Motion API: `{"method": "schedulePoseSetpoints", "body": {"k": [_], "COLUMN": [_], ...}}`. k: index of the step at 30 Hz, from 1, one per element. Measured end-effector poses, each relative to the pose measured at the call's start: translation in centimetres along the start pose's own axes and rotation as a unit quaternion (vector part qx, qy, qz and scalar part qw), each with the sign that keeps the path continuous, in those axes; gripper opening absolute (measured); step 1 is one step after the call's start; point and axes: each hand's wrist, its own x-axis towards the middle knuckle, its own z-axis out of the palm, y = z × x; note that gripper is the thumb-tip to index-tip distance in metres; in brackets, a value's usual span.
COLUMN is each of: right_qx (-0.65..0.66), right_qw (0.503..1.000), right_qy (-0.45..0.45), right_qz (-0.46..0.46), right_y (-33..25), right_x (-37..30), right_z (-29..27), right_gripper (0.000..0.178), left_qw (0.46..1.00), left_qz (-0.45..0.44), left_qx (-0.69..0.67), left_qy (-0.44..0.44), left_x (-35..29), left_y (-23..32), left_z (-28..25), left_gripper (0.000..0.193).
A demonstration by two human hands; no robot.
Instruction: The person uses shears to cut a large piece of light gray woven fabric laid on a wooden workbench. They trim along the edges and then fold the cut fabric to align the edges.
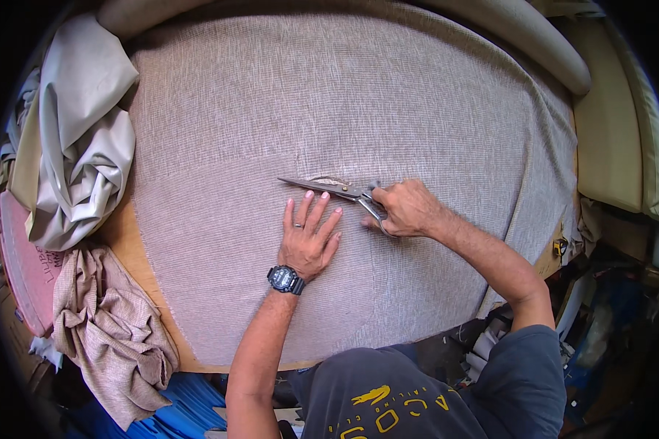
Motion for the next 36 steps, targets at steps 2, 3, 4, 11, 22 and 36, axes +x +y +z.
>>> {"method": "schedulePoseSetpoints", "body": {"k": [2, 3, 4, 11, 22, 36], "right_qx": [-0.026, -0.022, -0.018, 0.021, 0.000, 0.013], "right_qw": [1.000, 1.000, 1.000, 1.000, 0.999, 0.999], "right_qy": [0.007, 0.004, 0.003, 0.004, 0.049, 0.047], "right_qz": [0.014, 0.017, 0.019, 0.008, 0.018, 0.011], "right_y": [-1.4, -1.8, -2.2, -1.4, -2.6, -2.5], "right_x": [-0.2, 0.0, 0.3, 0.6, 0.5, 0.6], "right_z": [-0.6, -0.9, -1.2, -0.4, -0.3, 0.3], "right_gripper": [0.069, 0.070, 0.071, 0.068, 0.070, 0.067], "left_qw": [1.000, 1.000, 1.000, 0.999, 0.999, 0.999], "left_qz": [0.000, -0.001, -0.001, 0.008, 0.004, 0.006], "left_qx": [-0.012, -0.019, -0.026, -0.027, -0.033, -0.037], "left_qy": [0.004, 0.006, 0.009, 0.020, 0.020, 0.028], "left_x": [0.0, 0.0, 0.0, -0.1, 0.1, -0.3], "left_y": [-0.1, -0.1, -0.2, -0.2, -0.2, -0.3], "left_z": [0.0, 0.0, 0.0, 0.1, 0.1, 0.3], "left_gripper": [0.040, 0.038, 0.036, 0.030, 0.027, 0.026]}}
